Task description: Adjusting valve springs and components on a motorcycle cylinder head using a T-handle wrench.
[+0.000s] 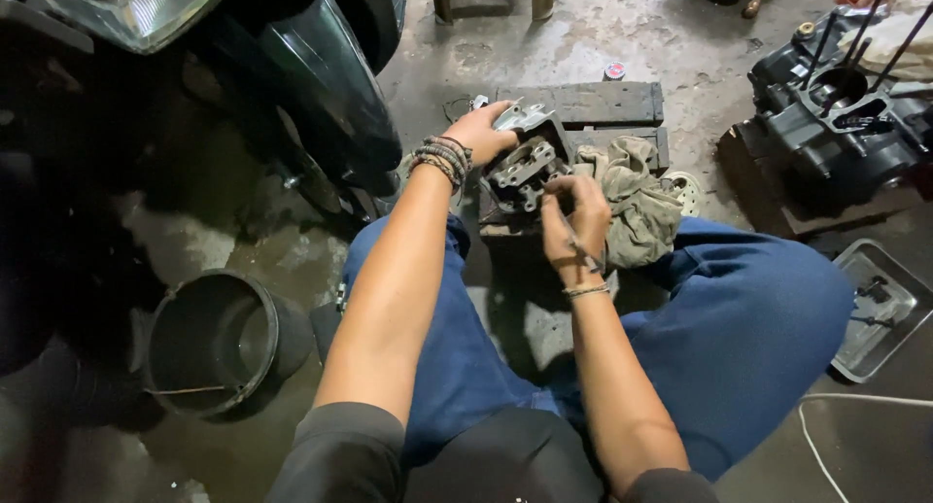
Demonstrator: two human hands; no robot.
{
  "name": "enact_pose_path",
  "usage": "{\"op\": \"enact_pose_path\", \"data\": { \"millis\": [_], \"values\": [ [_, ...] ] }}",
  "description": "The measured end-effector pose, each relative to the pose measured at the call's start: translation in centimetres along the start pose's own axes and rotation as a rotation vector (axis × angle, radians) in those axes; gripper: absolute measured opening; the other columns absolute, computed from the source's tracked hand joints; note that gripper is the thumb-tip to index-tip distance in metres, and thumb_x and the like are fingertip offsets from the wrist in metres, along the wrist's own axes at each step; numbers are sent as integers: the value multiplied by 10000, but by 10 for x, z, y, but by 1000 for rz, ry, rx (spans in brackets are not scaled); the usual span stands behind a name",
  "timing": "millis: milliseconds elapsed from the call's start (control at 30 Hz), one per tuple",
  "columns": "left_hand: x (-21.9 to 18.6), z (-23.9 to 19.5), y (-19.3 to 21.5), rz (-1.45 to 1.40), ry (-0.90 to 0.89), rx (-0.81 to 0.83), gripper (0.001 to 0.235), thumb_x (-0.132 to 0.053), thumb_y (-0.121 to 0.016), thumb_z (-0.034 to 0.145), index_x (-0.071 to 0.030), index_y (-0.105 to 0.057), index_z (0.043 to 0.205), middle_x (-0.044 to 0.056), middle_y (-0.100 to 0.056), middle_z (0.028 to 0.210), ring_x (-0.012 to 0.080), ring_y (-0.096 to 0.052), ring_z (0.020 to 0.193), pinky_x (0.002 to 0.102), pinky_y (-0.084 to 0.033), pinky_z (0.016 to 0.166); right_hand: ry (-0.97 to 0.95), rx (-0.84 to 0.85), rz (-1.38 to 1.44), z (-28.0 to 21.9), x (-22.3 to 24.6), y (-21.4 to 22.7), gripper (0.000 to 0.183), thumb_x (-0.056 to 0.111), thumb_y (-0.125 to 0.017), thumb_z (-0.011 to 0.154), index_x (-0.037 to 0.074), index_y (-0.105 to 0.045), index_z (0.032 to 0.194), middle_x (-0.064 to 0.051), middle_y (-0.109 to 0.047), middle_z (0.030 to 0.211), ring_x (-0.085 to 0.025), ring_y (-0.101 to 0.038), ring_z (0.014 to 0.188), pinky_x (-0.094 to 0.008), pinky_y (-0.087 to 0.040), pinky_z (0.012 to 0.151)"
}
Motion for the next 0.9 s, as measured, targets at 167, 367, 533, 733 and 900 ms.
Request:
{"op": "enact_pose_path", "data": {
  "millis": [167, 367, 533, 733, 900],
  "values": [
    [5, 2, -3, -22, 2, 19, 691, -425, -638, 827, -261, -484, 1481, 164, -623, 1389, 358, -559, 1321, 460, -430, 1147, -31, 33, 32, -10, -9, -12, 191, 2, -679, 798, 168, -722, 882, -57, -657, 780, -302, -681, 758, -367, -555, 666],
    [3, -1, -5, -3, 15, 24, 685, -419, -629, 830, -276, -479, 1483, 167, -615, 1394, 349, -552, 1325, 456, -426, 1154, -48, -44, 30, -8, -13, -7, 225, -28, -659, 813, 180, -711, 881, -31, -656, 823, -299, -667, 790, -350, -556, 672],
    [17, 11, -6, -35, 12, 9, 675, -398, -629, 839, -250, -488, 1482, 185, -606, 1397, 349, -544, 1333, 448, -423, 1155, -34, 74, 55, 4, -1, -10, 212, -43, -630, 804, 147, -709, 857, -69, -646, 786, -345, -649, 756, -395, -559, 645],
    [23, 12, -5, -72, -3, 1, 658, -389, -657, 848, -246, -505, 1472, 179, -606, 1398, 346, -534, 1339, 448, -421, 1160, -145, 56, 126, 11, -7, -9, 141, -4, -646, 838, 92, -720, 910, -156, -656, 820, -361, -690, 806, -412, -548, 673],
    [14, 2, 0, -84, -38, 0, 676, -345, -639, 854, -180, -488, 1492, 204, -557, 1450, 354, -499, 1369, 449, -405, 1172, -247, 167, 10, 10, -27, -24, 158, 76, -653, 798, 197, -745, 839, -57, -665, 755, -258, -681, 764, -404, -543, 691]
  ]
}}
Point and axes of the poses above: each hand's wrist, its own z-axis towards the middle knuckle, its own y-axis out of the back of the hand, x = y × z, the point moved 8 cm from there along z, towards the middle knuckle
